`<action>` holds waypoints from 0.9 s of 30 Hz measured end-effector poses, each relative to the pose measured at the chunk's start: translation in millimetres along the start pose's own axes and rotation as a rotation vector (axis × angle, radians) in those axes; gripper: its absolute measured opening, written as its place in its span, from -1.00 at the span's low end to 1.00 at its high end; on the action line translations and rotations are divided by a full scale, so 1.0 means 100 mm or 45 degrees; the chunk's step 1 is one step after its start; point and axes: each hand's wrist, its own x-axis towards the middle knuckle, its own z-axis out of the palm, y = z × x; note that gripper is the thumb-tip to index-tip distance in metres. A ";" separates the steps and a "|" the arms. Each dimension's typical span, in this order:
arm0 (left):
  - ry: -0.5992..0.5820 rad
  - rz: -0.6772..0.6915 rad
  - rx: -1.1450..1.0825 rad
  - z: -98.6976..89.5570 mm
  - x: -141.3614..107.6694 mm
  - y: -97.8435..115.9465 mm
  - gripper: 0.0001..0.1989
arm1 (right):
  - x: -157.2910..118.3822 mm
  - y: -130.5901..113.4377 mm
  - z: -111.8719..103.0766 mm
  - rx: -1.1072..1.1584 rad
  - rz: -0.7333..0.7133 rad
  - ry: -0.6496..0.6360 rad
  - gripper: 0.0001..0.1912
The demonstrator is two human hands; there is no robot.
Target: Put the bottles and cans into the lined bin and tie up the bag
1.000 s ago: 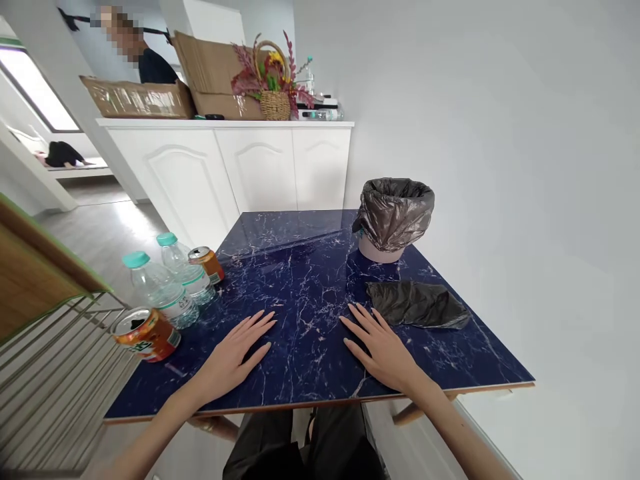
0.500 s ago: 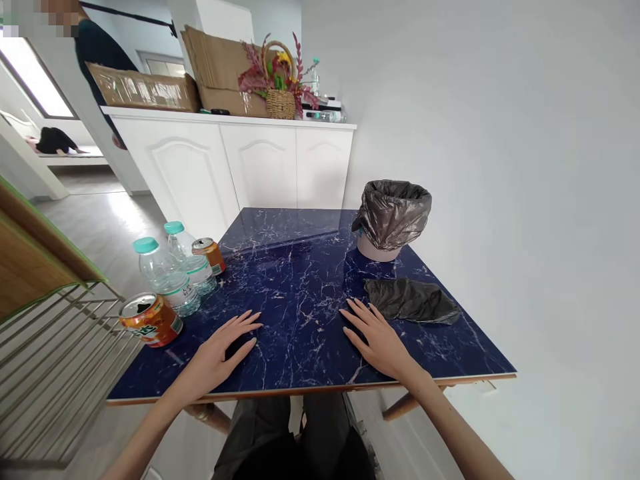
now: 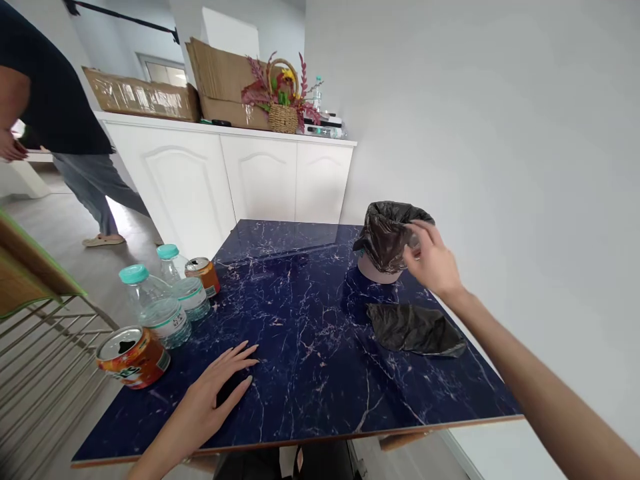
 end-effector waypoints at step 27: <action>-0.124 -0.105 0.112 -0.05 -0.02 0.02 -0.63 | -0.25 -1.47 -0.42 0.538 -0.231 -0.564 -0.62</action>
